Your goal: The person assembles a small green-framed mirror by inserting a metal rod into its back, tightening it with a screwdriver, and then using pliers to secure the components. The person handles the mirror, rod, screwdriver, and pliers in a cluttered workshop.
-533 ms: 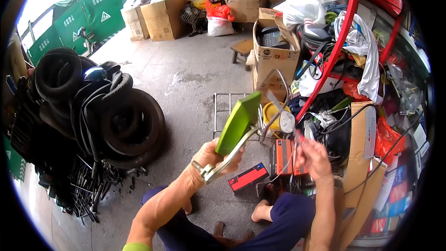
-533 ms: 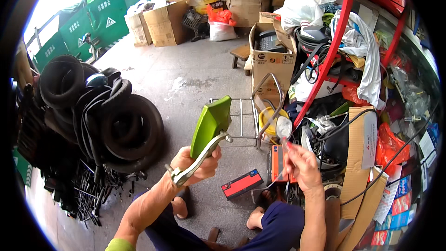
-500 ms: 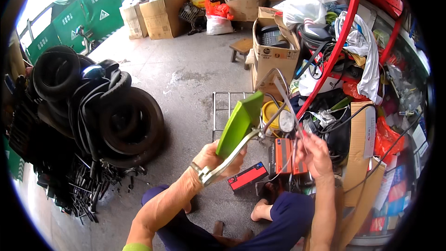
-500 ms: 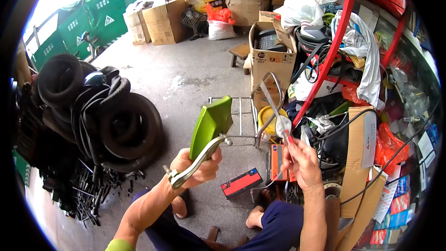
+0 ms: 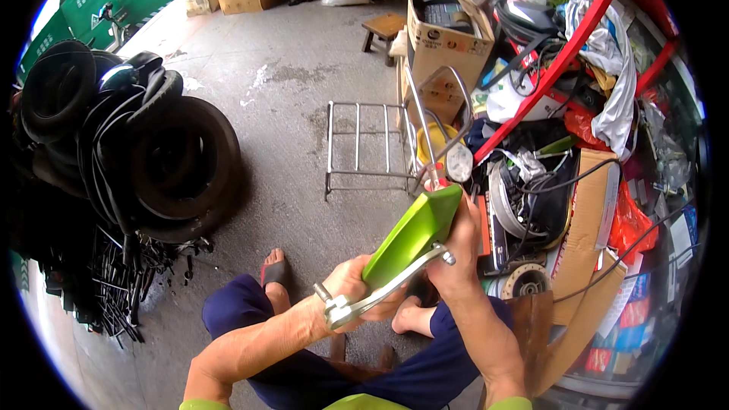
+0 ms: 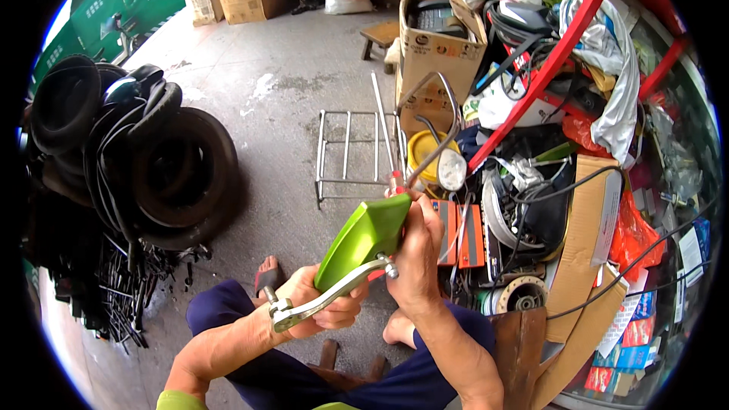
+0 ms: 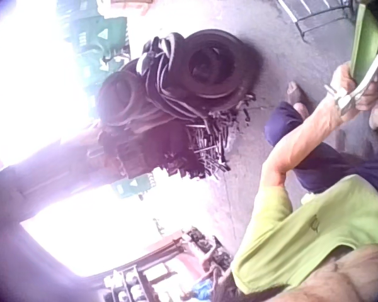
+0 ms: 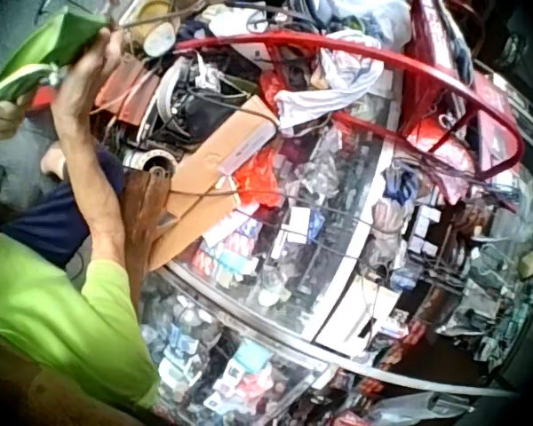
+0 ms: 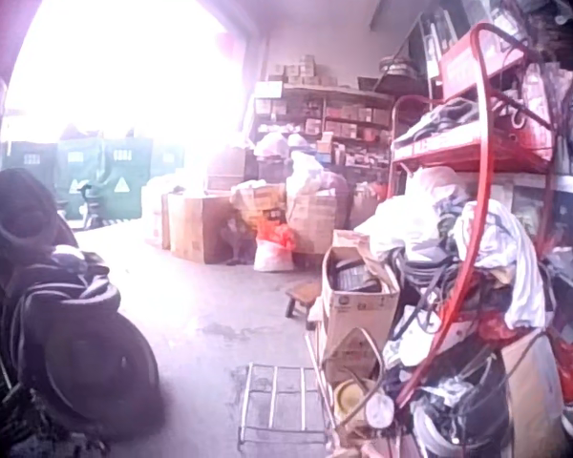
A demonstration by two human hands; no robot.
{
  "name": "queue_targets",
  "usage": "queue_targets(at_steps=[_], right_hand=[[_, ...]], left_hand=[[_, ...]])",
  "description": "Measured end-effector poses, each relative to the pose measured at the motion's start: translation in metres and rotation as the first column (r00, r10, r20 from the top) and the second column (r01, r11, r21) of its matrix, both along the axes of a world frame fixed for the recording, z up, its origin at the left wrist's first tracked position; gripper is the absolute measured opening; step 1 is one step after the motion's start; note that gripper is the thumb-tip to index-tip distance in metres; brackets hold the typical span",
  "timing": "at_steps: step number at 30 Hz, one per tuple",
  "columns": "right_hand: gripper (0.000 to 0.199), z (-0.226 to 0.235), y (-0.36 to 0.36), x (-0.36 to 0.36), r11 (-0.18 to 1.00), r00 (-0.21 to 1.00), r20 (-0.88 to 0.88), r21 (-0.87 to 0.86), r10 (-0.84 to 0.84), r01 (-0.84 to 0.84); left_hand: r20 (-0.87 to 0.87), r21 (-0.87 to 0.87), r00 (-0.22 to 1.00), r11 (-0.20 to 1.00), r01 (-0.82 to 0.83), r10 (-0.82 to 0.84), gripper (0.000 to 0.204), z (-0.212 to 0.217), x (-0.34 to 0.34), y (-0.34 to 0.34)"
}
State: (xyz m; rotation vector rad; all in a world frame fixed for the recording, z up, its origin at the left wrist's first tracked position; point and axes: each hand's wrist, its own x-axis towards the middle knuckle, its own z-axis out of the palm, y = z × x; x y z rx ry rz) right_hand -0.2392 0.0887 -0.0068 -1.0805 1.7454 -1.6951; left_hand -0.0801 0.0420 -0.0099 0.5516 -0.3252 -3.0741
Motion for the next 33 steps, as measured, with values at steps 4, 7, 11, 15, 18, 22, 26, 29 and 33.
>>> queue_targets(at_steps=[4,7,11,15,18,22,26,29,33], right_hand=[[0.014,-0.018,0.002,-0.02,0.994,0.888,-0.451,0.019,-0.086,0.106],[0.017,-0.008,-0.003,-0.017,0.995,0.906,0.422,-0.093,0.014,0.028],[0.022,0.016,-0.006,-0.017,0.999,0.802,0.596,-0.051,0.042,-0.015],[0.028,0.018,-0.004,-0.005,0.992,0.827,0.547,-0.058,0.127,-0.114],[0.029,0.011,-0.005,-0.001,0.989,0.816,0.559,-0.06,0.146,-0.136],[0.032,0.015,-0.007,0.0,0.991,0.787,0.604,-0.059,0.128,-0.116],[0.026,0.015,-0.01,0.0,0.993,0.837,0.538,-0.11,0.099,-0.046],[0.025,0.01,-0.009,-0.001,0.998,0.926,0.378,-0.06,0.029,-0.007],[0.026,0.003,-0.01,-0.001,0.996,0.902,0.429,-0.085,0.049,-0.014]], left_hand=[[0.244,-0.187,0.957,0.976,-0.113,0.158,0.029,0.008,-0.016,0.006],[0.281,-0.536,0.922,0.84,-0.08,0.267,0.034,0.017,-0.016,0.003],[-0.132,-0.991,0.744,-0.084,-0.101,0.655,0.028,0.016,-0.013,0.004],[-0.244,-0.963,0.67,-0.258,-0.08,0.701,0.027,0.013,-0.014,0.005],[-0.127,-0.989,0.654,-0.041,-0.145,0.746,0.035,0.015,-0.018,0.005],[-0.018,-0.973,0.7,0.147,-0.175,0.714,0.033,0.012,-0.021,-0.004],[-0.108,-0.994,0.676,-0.07,-0.084,0.729,0.025,0.008,-0.024,-0.009],[-0.341,-0.861,0.619,-0.5,0.096,0.707,0.024,0.01,-0.024,-0.011],[-0.2,-0.936,0.807,-0.353,0.011,0.556,0.014,0.015,-0.014,-0.005]])
